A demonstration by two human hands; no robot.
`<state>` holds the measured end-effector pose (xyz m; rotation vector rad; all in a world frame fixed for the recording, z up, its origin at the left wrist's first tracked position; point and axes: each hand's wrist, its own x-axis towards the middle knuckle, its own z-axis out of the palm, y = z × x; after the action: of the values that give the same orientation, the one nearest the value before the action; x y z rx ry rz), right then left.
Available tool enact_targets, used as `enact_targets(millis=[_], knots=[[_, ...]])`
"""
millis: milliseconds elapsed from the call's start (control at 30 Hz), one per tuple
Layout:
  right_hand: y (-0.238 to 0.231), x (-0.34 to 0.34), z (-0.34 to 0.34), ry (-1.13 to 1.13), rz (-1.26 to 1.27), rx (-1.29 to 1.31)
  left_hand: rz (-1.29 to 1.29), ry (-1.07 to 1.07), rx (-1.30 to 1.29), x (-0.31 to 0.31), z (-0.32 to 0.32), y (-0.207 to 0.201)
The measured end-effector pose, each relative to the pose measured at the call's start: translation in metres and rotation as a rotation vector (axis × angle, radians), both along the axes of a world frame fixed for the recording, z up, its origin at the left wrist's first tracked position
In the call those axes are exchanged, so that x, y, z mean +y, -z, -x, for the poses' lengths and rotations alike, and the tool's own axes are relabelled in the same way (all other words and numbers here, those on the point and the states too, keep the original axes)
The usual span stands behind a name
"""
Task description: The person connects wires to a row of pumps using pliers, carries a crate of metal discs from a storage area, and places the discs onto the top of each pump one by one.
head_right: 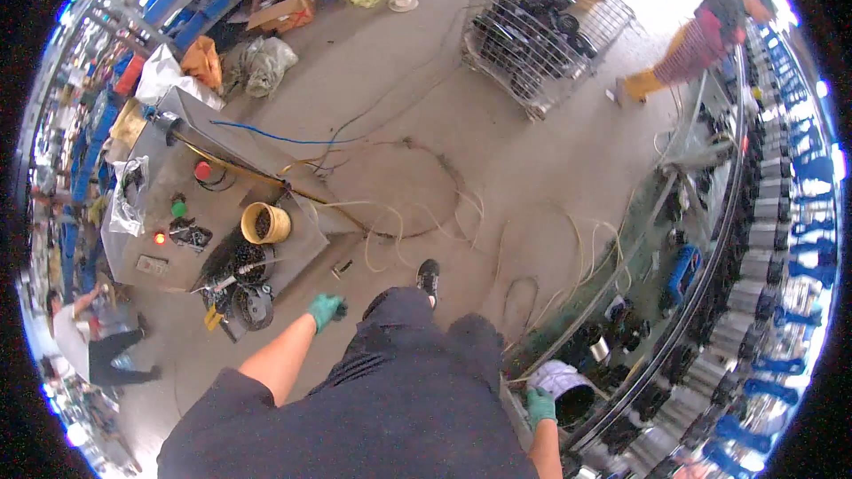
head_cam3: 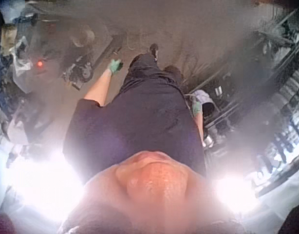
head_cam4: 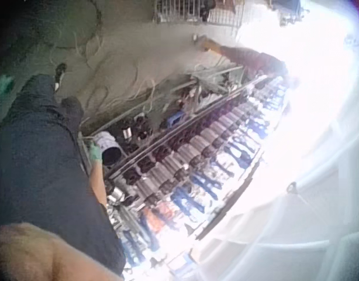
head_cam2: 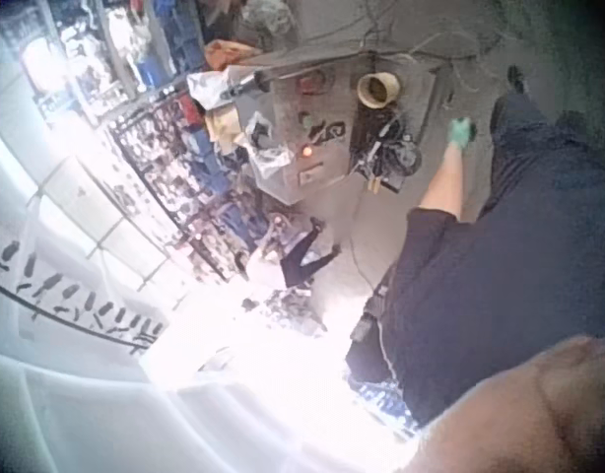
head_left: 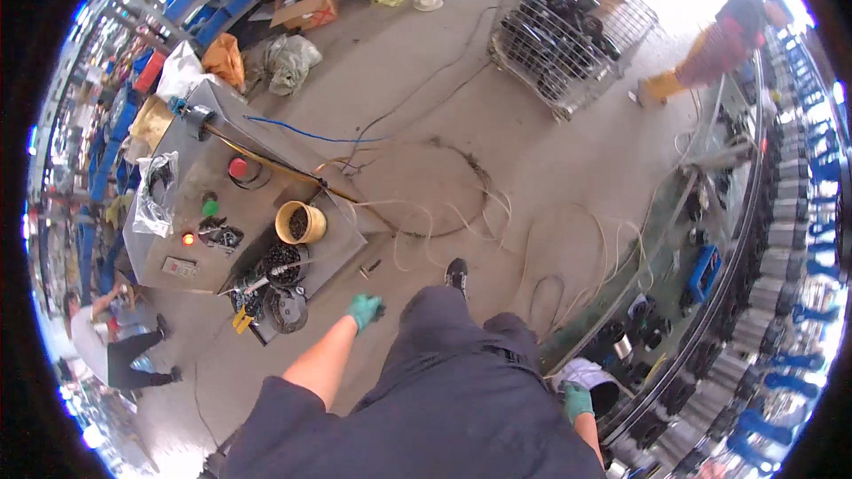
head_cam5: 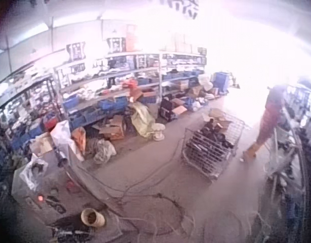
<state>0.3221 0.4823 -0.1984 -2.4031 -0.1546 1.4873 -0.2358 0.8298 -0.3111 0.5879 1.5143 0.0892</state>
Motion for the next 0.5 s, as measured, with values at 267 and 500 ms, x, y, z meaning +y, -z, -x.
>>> enact_targets(millis=[267, 500], knots=[[-0.032, 0.207, -0.089, -0.043, 0.077, -0.009, -0.119, -0.294, -0.122, 0.13, -0.07, -0.025], [0.076, 0.431, -0.174, -0.808, 0.185, 0.045, 0.097, -0.524, 0.006, 0.145, -0.087, 0.014]])
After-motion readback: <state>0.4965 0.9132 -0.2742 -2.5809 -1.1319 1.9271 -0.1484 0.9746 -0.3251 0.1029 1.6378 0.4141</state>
